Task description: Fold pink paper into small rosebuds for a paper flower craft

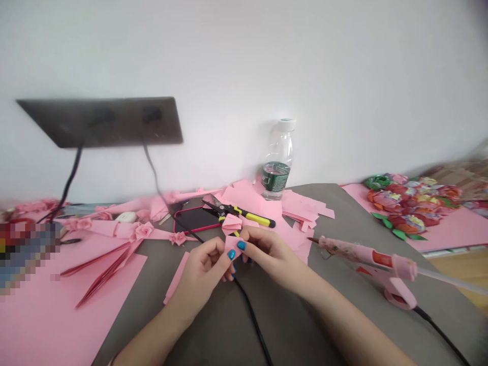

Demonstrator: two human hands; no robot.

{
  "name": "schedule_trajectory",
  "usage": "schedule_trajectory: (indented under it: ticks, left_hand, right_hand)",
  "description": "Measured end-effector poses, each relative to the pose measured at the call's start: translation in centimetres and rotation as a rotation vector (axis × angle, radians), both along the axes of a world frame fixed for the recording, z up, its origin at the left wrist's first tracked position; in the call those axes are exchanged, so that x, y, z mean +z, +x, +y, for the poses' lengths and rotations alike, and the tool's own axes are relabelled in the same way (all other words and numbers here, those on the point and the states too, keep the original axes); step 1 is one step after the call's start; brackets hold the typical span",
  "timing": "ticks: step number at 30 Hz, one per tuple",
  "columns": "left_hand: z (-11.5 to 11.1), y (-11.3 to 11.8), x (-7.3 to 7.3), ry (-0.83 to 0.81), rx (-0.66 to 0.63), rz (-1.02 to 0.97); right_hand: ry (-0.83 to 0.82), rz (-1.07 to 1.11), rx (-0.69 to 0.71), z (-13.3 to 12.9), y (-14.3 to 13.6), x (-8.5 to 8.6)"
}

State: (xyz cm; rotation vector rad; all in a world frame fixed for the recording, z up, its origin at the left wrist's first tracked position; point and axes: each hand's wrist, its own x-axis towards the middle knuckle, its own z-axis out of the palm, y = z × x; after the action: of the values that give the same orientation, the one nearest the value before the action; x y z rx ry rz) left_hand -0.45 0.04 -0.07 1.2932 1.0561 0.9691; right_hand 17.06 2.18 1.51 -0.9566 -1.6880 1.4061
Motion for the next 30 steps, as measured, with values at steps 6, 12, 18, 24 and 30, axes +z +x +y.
schedule_trajectory:
  ticks: [6,12,18,24,30]
  left_hand:
    - [0.0,-0.1,0.2,0.022,-0.026,0.017]
    - [-0.1,-0.1,0.2,0.064,-0.075,0.01]
    - [-0.2,-0.2,0.7,0.12,-0.122,0.032]
    - [-0.3,-0.2,1.1,0.131,-0.15,-0.002]
    - [-0.2,0.1,0.8,0.039,-0.134,0.057]
  right_hand:
    - [0.002,-0.024,0.016,0.0,0.3,0.1]
    - [-0.011,-0.027,0.074,0.0,0.7,0.0]
    - [-0.069,-0.039,0.137,0.0,0.7,0.3]
    - [-0.086,-0.059,0.166,-0.2,0.5,0.5]
    - [-0.042,-0.031,0.143,-0.2,0.5,0.4]
